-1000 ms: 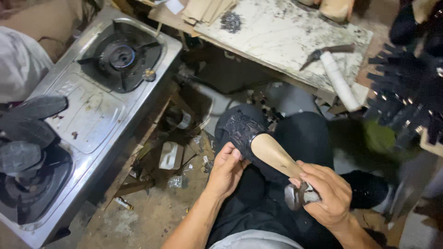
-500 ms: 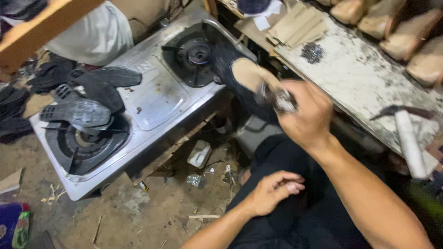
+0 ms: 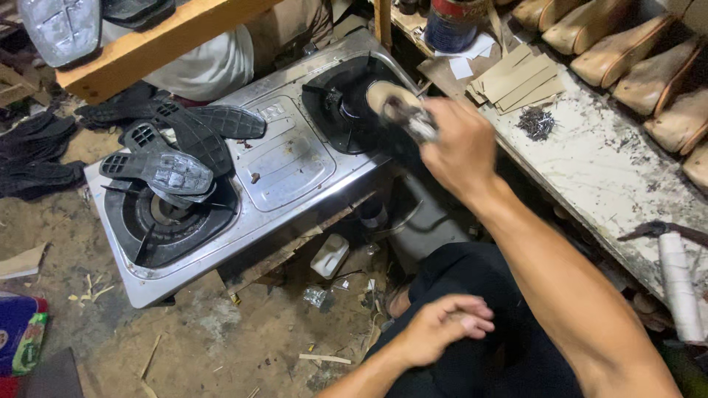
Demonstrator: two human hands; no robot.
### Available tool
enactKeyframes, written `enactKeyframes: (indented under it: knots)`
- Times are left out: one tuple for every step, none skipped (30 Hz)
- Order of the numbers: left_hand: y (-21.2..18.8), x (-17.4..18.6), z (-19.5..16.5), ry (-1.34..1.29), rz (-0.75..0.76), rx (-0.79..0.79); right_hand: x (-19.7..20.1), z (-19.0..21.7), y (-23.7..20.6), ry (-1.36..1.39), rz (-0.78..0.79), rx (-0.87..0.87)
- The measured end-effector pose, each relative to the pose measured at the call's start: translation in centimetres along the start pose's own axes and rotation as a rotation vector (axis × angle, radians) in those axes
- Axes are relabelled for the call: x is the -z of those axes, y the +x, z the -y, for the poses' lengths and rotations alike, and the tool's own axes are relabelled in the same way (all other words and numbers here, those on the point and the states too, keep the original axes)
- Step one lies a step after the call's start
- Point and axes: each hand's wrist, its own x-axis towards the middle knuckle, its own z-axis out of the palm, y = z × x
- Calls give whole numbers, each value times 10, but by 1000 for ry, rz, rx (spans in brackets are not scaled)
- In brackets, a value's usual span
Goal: The person sits on the floor of a shoemaking workshop and trims the edge of a black shoe's sole with a small knife, then presses and hammers the sole and heel area. They insert and remove a wooden shoe last from the shoe, handle a second shoe, and continue scraping and hammering the sole edges.
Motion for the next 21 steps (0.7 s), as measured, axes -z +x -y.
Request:
enactKeyframes:
  knots:
    - [2,1,-11,-139,-11,-18,10,1,-19,110,19,-191]
    - [4,4,-25,-183,-138,-110,24,5,-44,218,36,-379]
    - [5,10,-43,-221,-272,-207,36,8,-70,505,-11,-546]
    - [6,15,-60,-219,-313,-314,46,12,-99,805,-50,-714]
    - [5,18,-77,-218,-355,-421,66,20,-137,935,-43,-911]
    - [2,18,-90,-239,-302,-428,75,28,-172,1123,-98,-1078]
    - [0,15,-99,-263,-244,-429,86,35,-207,1107,-50,-1250]
    - [0,9,-103,-288,-181,-428,95,41,-240,1085,-5,-1421]
    - [2,3,-105,-236,-146,-370,100,48,-268,1125,22,-1577]
    - [5,-4,-102,-185,-106,-305,107,55,-294,1163,38,-1739]
    - [8,-12,-97,-134,-59,-237,113,56,-313,950,113,-1596]
    - [9,-21,-88,-30,-83,-182,120,57,-323,736,184,-1456]
    - [9,-29,-77,73,-98,-125,130,59,-336,519,251,-1318]
    - [9,-37,-66,178,-101,-67,140,61,-348,531,192,-1354]
    - [11,-43,-55,294,-61,-16,151,62,-352,538,127,-1393]
    - [10,-48,-45,409,-15,34,163,64,-354,544,60,-1434]
    - [9,-53,-35,525,35,82,173,67,-353,570,-19,-1414]
    - [8,-58,-26,561,74,140,181,70,-351,592,-97,-1388]
    - [9,-63,-19,600,113,188,187,72,-346,541,-81,-1335]
    - [10,-67,-14,645,149,230,191,73,-341,494,-61,-1279]
    - [10,-72,-11,580,187,251,196,76,-335,448,-36,-1220]
